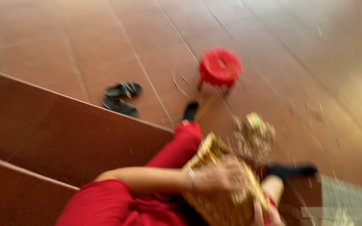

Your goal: The person weaves a rectangular basket using dried plant fibers, interlacing strands by hand and trimming excess with shears. The person adjusts the basket's shape and continues weaving the rim.

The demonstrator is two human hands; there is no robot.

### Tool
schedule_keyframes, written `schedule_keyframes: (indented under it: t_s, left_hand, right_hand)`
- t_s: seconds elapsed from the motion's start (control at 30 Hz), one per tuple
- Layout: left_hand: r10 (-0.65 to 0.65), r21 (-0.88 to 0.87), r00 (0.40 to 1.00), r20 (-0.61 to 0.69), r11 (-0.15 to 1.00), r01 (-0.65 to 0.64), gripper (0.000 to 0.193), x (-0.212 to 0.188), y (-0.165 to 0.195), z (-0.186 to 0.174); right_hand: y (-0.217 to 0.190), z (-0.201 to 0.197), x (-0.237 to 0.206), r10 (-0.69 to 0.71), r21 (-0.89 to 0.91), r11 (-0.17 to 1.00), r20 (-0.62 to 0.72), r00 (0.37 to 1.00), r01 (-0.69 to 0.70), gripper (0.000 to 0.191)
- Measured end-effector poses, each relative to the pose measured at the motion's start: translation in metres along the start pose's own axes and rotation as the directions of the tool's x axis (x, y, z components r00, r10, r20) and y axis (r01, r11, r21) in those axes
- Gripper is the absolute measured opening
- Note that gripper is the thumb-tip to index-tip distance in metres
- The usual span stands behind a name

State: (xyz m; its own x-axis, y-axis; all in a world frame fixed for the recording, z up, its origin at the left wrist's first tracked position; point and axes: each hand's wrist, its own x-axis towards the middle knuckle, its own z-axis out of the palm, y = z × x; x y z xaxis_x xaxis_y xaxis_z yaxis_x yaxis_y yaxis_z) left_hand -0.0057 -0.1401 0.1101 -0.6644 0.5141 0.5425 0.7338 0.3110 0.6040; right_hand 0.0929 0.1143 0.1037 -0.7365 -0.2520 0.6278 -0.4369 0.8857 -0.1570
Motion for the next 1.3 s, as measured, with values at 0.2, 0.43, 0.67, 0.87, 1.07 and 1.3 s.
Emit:
schedule_keyframes:
  t_s: [0.2,0.43,0.67,0.87,1.07,1.3]
  left_hand:
    - [-0.176,0.029,0.968,-0.18,0.982,0.184,0.034,-0.039,0.006,-0.01]
    - [0.083,0.208,0.997,0.004,0.975,-0.082,0.044,-0.066,0.038,0.023]
    - [0.086,0.182,0.996,0.009,0.98,-0.086,0.05,-0.067,0.037,0.034]
    - [-0.211,0.165,0.96,-0.184,0.956,0.242,0.04,-0.072,0.016,0.002]
    - [-0.355,-0.098,0.919,-0.171,0.934,0.343,0.03,-0.072,-0.001,-0.011]
    - [-0.016,0.269,0.999,-0.041,0.963,0.027,0.042,-0.057,-0.009,-0.022]
  right_hand:
    - [0.004,0.002,-0.065,0.229,0.127,0.965,0.015,0.973,-0.229,0.048]
    - [-0.016,0.005,-0.074,0.201,-0.003,0.979,-0.108,0.974,-0.202,0.034]
    - [-0.041,0.0,-0.076,0.124,-0.075,0.99,0.105,0.987,-0.116,0.036]
    - [-0.044,0.004,-0.067,0.12,-0.113,0.988,0.17,0.978,-0.102,0.038]
    - [-0.054,0.003,-0.038,0.116,0.011,0.993,0.085,0.99,-0.118,0.03]
    - [-0.078,0.03,0.008,0.023,0.143,0.989,0.152,0.988,-0.045,0.04]
